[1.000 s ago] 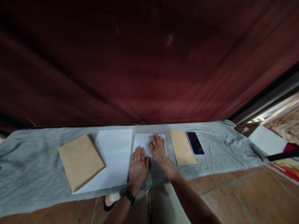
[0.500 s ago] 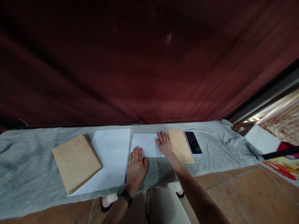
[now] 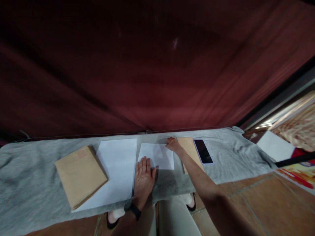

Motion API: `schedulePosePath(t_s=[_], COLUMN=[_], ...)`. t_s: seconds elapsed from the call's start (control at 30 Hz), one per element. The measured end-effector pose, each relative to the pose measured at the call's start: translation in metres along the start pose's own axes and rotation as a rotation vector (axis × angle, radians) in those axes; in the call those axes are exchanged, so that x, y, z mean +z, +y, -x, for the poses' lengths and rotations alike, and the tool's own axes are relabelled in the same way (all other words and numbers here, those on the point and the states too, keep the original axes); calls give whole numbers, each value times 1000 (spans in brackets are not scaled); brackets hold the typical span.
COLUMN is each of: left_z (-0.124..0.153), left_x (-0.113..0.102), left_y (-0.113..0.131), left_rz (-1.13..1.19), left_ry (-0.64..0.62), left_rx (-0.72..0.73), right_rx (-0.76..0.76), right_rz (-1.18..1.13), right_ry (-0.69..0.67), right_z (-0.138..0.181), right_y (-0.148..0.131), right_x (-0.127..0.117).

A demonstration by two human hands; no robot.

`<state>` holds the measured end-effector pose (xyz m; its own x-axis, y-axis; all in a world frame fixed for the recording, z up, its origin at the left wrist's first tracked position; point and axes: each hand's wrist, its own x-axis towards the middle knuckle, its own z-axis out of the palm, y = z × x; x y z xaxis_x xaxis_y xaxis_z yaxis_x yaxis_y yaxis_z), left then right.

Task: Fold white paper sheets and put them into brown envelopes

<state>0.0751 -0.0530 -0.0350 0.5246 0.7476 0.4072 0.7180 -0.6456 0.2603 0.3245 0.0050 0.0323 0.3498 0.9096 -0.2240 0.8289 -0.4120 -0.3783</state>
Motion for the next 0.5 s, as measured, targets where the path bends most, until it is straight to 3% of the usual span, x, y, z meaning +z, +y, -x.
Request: schedulePosePath(t_s=[0.27, 0.37, 0.5], left_z=[-3, -4, -2], left_x=[-11, -13, -14], left_y=[5, 0, -7], left_rz=[114, 239, 436], left_ry=[66, 114, 153], left_rx=[-68, -166, -297], right_rx=[94, 168, 288], right_rz=[-558, -831, -1138], right_ry=[-17, 86, 271], right_z=[35, 66, 111], right_y=[17, 20, 15], right_x=[-12, 1, 35])
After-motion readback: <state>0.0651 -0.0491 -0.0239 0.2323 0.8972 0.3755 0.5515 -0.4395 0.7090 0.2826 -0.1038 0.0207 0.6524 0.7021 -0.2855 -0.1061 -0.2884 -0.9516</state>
